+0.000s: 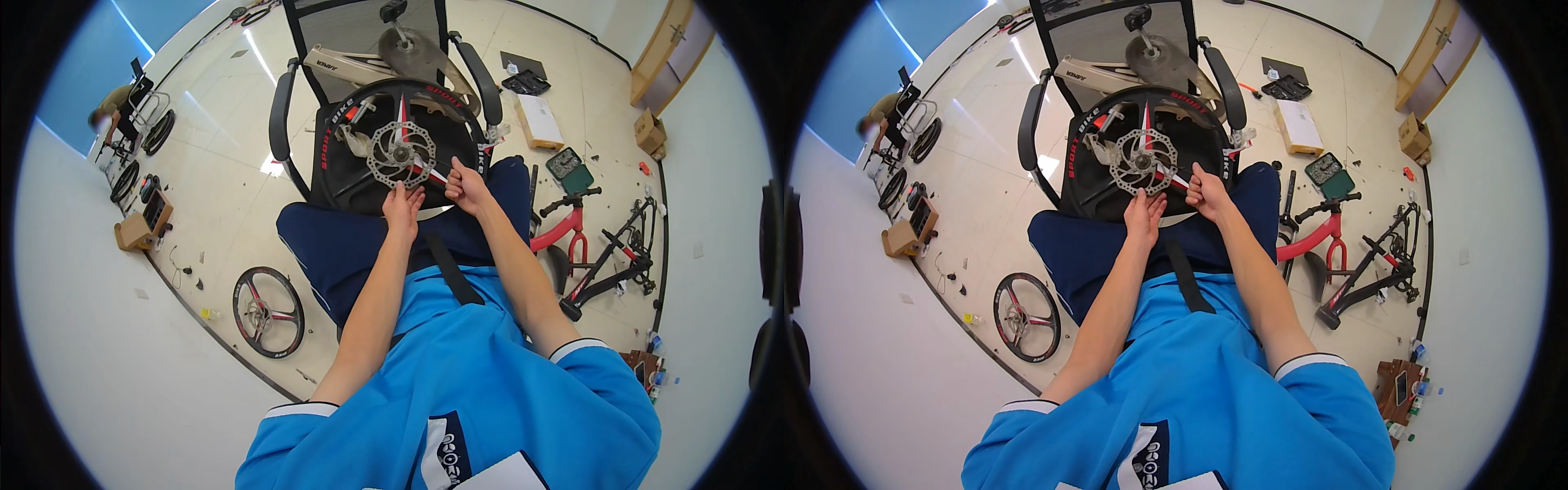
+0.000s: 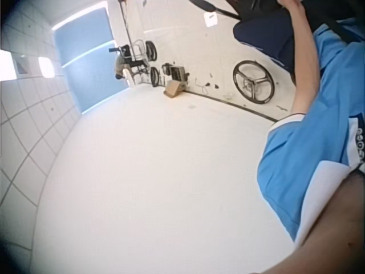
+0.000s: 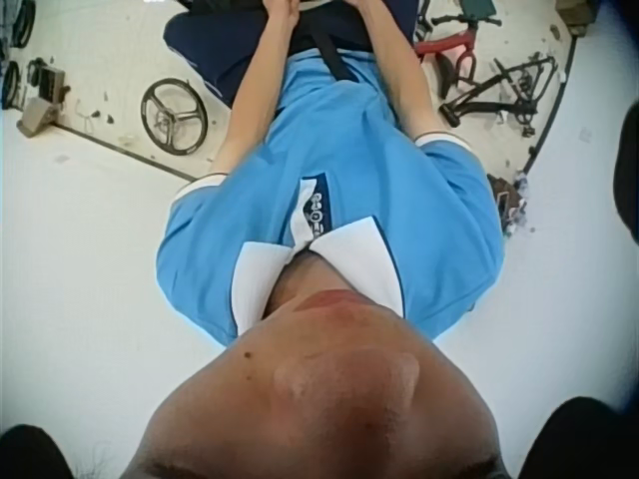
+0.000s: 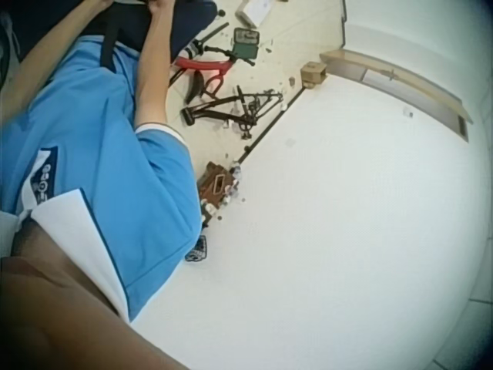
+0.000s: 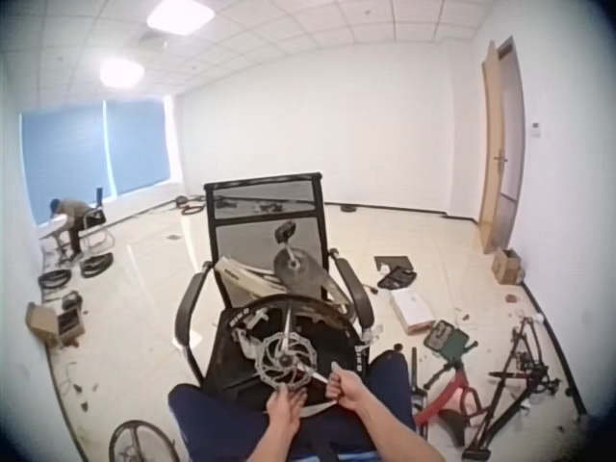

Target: The person is assembling a bicycle wheel by hand, focusing on the hub and disc brake rotor area. They repeatedly insert and adjust small components, likely bearings or spacers, into the hub while holding the wheel steady on their lap.

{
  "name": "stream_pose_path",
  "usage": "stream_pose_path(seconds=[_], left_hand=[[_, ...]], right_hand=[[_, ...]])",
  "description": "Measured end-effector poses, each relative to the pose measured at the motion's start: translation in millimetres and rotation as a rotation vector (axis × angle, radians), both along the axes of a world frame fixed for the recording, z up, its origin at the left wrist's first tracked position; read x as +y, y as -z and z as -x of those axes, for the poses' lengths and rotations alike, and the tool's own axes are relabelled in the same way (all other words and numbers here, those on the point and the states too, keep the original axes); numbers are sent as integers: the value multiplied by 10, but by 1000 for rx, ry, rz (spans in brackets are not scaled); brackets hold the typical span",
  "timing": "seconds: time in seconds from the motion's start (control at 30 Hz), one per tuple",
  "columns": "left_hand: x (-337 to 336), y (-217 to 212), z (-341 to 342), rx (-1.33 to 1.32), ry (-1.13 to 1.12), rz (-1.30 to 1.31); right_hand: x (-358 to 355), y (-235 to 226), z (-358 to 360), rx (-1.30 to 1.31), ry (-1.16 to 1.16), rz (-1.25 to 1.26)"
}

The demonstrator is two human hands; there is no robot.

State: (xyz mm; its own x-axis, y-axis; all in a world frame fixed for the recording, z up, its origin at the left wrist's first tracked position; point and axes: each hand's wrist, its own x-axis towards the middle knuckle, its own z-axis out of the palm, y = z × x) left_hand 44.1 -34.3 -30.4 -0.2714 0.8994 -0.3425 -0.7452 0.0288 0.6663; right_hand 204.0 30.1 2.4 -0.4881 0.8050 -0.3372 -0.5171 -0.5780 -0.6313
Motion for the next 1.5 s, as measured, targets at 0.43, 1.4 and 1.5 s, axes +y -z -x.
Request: stream_pose_path(seconds=[0.43,1.4,1.5], left_hand=[[218,-788,103,1676,-439,-330],[728,-666,529,2301,119,-828],[710,-634,513,2297,45,-823]], right_hand=[[26,-6,16,-144,6,-50],[43,-1,96,-357,137,-46],[223,-18,51,-418,95,-39]])
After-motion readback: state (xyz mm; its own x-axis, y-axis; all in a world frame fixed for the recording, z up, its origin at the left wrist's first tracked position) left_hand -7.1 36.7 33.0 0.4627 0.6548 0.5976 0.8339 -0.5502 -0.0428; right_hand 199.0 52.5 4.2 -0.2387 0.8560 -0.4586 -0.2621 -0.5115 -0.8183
